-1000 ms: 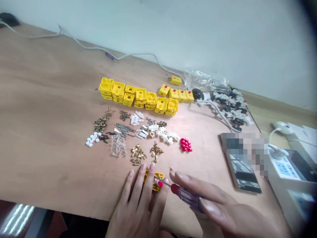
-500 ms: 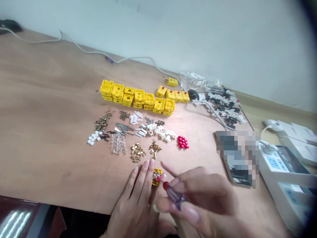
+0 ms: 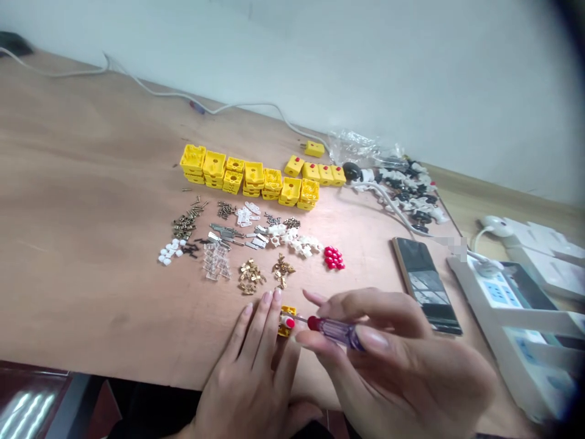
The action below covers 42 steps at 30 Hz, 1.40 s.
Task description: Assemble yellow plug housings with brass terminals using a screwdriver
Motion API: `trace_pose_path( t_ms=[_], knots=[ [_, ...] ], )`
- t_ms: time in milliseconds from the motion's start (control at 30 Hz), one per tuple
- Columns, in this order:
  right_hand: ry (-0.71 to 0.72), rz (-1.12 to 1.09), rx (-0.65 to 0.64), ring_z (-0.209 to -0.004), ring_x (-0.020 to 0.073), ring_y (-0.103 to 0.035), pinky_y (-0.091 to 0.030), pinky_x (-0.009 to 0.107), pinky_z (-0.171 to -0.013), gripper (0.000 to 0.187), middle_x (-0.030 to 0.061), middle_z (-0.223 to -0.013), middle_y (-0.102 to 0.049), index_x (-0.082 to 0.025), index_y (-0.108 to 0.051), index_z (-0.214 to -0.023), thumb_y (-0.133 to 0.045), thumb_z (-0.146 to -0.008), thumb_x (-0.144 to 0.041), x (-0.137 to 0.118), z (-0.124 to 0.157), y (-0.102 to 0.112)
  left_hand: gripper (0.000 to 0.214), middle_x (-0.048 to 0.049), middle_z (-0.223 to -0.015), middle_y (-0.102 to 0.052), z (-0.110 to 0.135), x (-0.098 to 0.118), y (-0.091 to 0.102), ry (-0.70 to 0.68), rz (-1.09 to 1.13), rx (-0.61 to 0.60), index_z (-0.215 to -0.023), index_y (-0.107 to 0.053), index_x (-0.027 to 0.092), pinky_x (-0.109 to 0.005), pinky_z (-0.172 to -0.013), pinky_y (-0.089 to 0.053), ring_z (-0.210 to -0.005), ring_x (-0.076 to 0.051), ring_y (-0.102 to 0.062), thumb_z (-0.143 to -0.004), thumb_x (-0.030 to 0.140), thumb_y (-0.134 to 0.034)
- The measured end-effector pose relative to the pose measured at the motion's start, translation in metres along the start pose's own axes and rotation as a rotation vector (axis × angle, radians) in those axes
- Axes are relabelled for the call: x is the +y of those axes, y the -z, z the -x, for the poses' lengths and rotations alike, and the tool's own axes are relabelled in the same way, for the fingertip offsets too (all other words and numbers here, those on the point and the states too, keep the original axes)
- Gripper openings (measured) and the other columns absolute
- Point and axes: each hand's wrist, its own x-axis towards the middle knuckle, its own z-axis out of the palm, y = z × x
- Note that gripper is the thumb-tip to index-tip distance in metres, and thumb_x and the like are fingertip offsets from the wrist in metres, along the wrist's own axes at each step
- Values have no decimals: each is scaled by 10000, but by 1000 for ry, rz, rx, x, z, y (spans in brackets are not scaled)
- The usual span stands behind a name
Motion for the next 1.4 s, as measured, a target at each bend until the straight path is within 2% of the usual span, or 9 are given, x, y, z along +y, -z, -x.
trace_pose_path(
  t_ms=[133,400,533,633,800,1000,1133,1267,1400],
  knots=[
    [-85,-79,-45,-1142,223,-729,-685,401,-905,658,52,-1283,-712,-251,-578,-1289,-577,-773,158,4,3,-2,880,-284,-1444,-556,-2,0,2,22,-7,-3,-1411,-526,74,-491,-1169,-323,-1405,-417,-485,-888,781,-524],
    [-24,-24,82,-775,122,-719,-711,285,-727,618,-37,-919,-690,-262,-691,-1080,-734,-657,186,3,-5,-2,839,-257,-1453,-563,-4,-1,5,-1,-25,-58,-1423,-524,82,-502,-1166,-305,-1406,-431,-474,-910,747,-521],
    [-87,-123,-142,-1055,201,-746,-697,395,-856,677,37,-1227,-713,-279,-586,-1252,-577,-752,177,2,-1,4,812,-263,-1415,-588,-2,0,2,25,12,-12,-1384,-548,77,-499,-1177,-305,-1416,-427,-463,-900,729,-553],
    [-122,-144,-262,-1076,200,-750,-712,339,-775,697,43,-1252,-714,-287,-574,-1275,-524,-774,196,0,4,4,733,-217,-1343,-651,-1,1,1,44,52,-21,-1331,-597,90,-486,-1198,-286,-1405,-403,-483,-916,693,-563],
    [-47,-47,12,-836,113,-728,-709,258,-740,608,-39,-988,-665,-296,-677,-1062,-730,-680,175,-2,2,-4,758,-222,-1422,-600,-2,0,2,15,44,-24,-1317,-616,92,-501,-1201,-283,-1422,-422,-457,-906,727,-557],
    [-125,-158,-199,-1074,177,-750,-697,347,-831,620,10,-1200,-739,-285,-588,-1214,-494,-813,178,0,-5,4,858,-255,-1413,-591,-2,0,4,34,0,-46,-1435,-494,89,-491,-1189,-281,-1417,-410,-473,-900,759,-527],
    [-109,-134,-119,-962,160,-762,-701,261,-670,593,-8,-1051,-741,-266,-642,-1159,-589,-777,184,0,-4,4,836,-262,-1447,-565,-2,-1,6,16,-11,-67,-1441,-485,81,-498,-1192,-272,-1422,-419,-466,-916,729,-531],
    [-58,-68,-3,-818,125,-722,-710,332,-801,609,-48,-931,-681,-272,-677,-1089,-709,-686,183,2,-2,3,848,-235,-1473,-558,-5,-2,7,14,-25,-66,-1440,-499,87,-496,-1188,-278,-1419,-424,-466,-913,752,-511],
    [-117,-127,-215,-1095,209,-746,-694,415,-872,635,23,-1231,-733,-298,-584,-1249,-577,-802,152,5,1,6,822,-243,-1403,-613,-6,-1,9,14,-31,-69,-1412,-511,80,-480,-1169,-301,-1376,-401,-521,-932,746,-487]
  ],
)
